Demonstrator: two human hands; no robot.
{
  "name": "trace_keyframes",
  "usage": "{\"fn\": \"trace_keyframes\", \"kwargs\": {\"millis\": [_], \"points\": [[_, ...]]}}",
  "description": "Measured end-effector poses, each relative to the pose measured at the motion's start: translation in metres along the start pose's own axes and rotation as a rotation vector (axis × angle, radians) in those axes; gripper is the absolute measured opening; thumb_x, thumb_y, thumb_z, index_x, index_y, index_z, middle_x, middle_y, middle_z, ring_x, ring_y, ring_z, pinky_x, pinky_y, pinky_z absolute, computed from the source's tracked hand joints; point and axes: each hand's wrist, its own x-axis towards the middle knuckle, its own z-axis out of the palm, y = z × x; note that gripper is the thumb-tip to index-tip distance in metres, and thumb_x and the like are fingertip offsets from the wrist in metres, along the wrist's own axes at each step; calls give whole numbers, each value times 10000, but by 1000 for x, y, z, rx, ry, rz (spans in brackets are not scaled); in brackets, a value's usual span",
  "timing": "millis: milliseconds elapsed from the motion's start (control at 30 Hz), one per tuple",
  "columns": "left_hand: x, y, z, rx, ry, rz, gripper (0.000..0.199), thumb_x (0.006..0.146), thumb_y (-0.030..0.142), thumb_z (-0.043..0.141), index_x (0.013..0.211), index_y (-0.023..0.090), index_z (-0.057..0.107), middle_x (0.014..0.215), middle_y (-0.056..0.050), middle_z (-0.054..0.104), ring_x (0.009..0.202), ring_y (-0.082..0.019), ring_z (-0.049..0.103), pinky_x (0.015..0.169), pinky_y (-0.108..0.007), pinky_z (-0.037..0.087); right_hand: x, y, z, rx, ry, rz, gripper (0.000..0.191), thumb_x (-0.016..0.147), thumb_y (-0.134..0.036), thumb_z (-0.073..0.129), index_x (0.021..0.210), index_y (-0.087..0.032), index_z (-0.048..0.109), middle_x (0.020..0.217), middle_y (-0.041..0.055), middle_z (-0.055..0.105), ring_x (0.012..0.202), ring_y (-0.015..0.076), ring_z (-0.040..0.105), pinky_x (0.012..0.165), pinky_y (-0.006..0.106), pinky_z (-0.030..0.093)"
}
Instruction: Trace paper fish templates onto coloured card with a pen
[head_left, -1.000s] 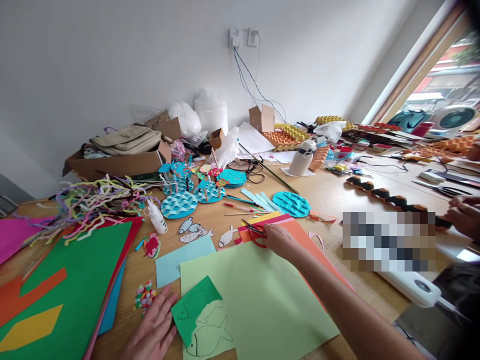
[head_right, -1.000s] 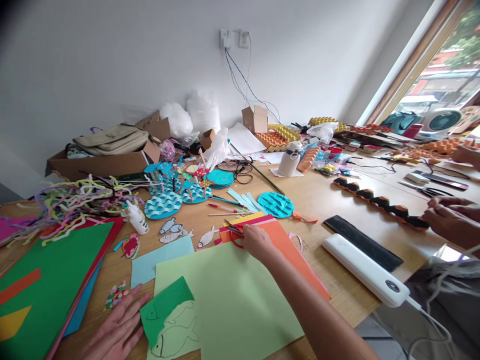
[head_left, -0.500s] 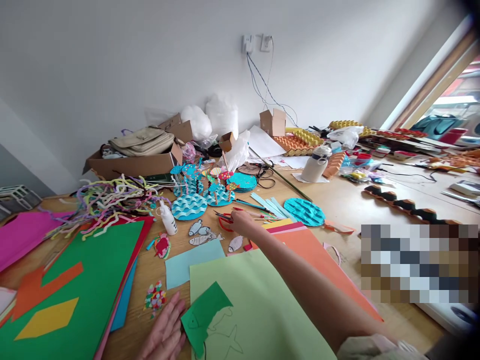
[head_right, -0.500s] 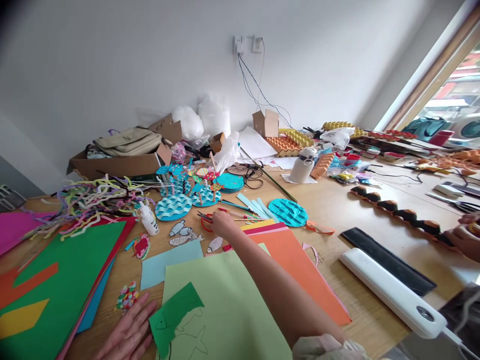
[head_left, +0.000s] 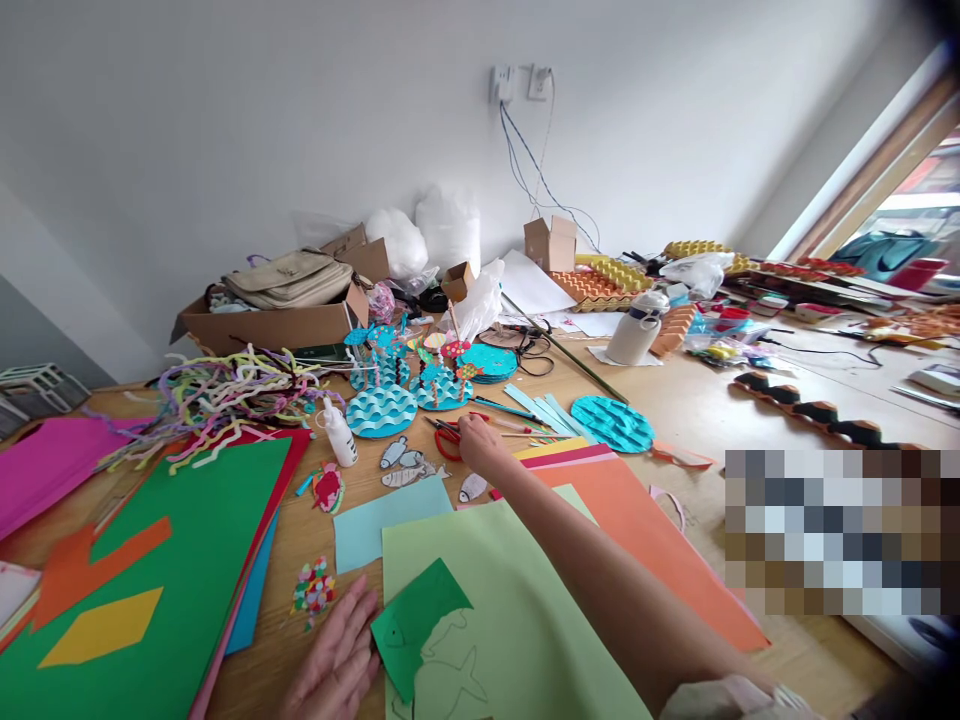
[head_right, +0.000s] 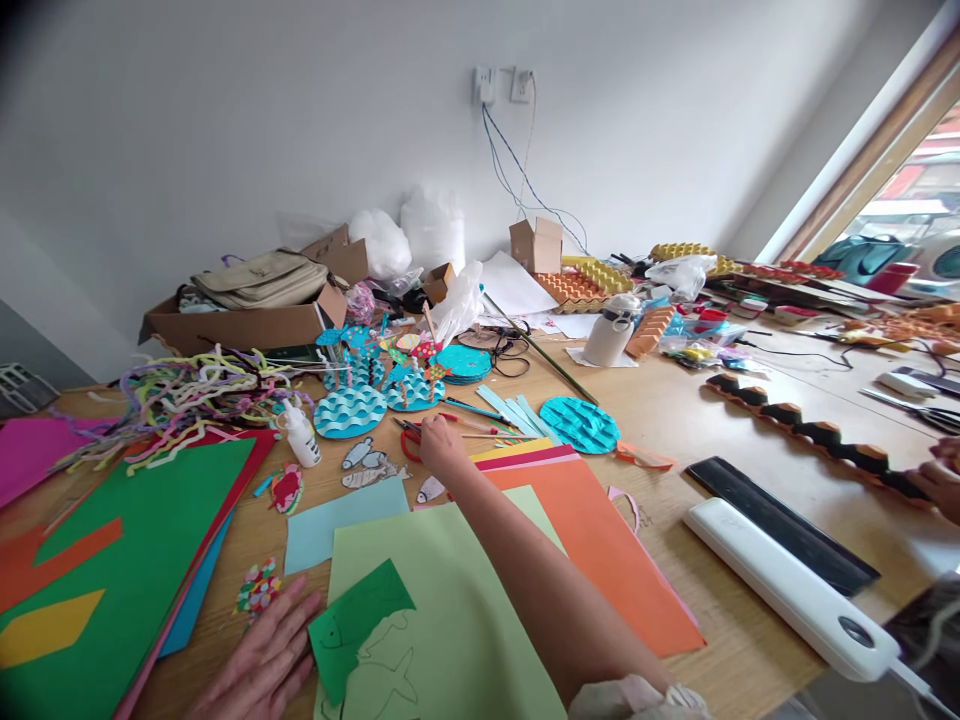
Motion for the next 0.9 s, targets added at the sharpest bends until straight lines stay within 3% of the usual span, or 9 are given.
{"fn": "trace_keyframes", "kwargs": {"millis": [233, 400, 533, 733, 900], "points": [[-4, 8, 8, 21, -26, 40, 556, 686, 402, 696, 1209, 301, 536, 1372, -30, 412, 1312, -253, 247, 1043, -384, 279, -18, -10, -12, -31, 13, -34, 269, 860, -134, 415, 1100, -165, 532, 1128, 126, 543, 1080, 254, 482, 805, 340, 397], [-5, 6, 12, 6, -7, 43, 613, 703, 392, 689, 1268, 296, 471, 1381, -37, 403, 1308, -250, 259, 1041, -358, 299, -64, -6, -21, 4, -121, -158, 225, 799, -192, 499, 1004, -231, 583, 1020, 55, 617, 953, 200, 557, 699, 251, 378], [-5, 7, 11, -16, -32, 32, 521, 727, 361, 677, 1221, 313, 519, 1379, -15, 408, 1311, -222, 259, 1047, -347, 286, -106, 27, -30, -5, -136, -55, 218, 800, -209, 491, 1002, -205, 574, 1052, 80, 611, 927, 209, 572, 642, 255, 363], [-8, 9, 8, -20, -57, 10, 465, 723, 359, 677, 1172, 312, 567, 1361, -19, 435, 1307, -222, 267, 1060, -346, 250, -157, 103, -35, -3, -114, 311, 214, 812, -225, 465, 995, -153, 550, 1017, 111, 629, 888, 244, 581, 624, 284, 354], [-6, 10, 9, -33, -17, -7, 482, 681, 384, 708, 1143, 315, 589, 1344, -26, 457, 1298, -241, 284, 1055, -372, 257, -176, 126, -17, 156, -74, 436, 243, 801, -247, 455, 1012, -164, 543, 976, 82, 638, 862, 222, 573, 624, 278, 364]]}}
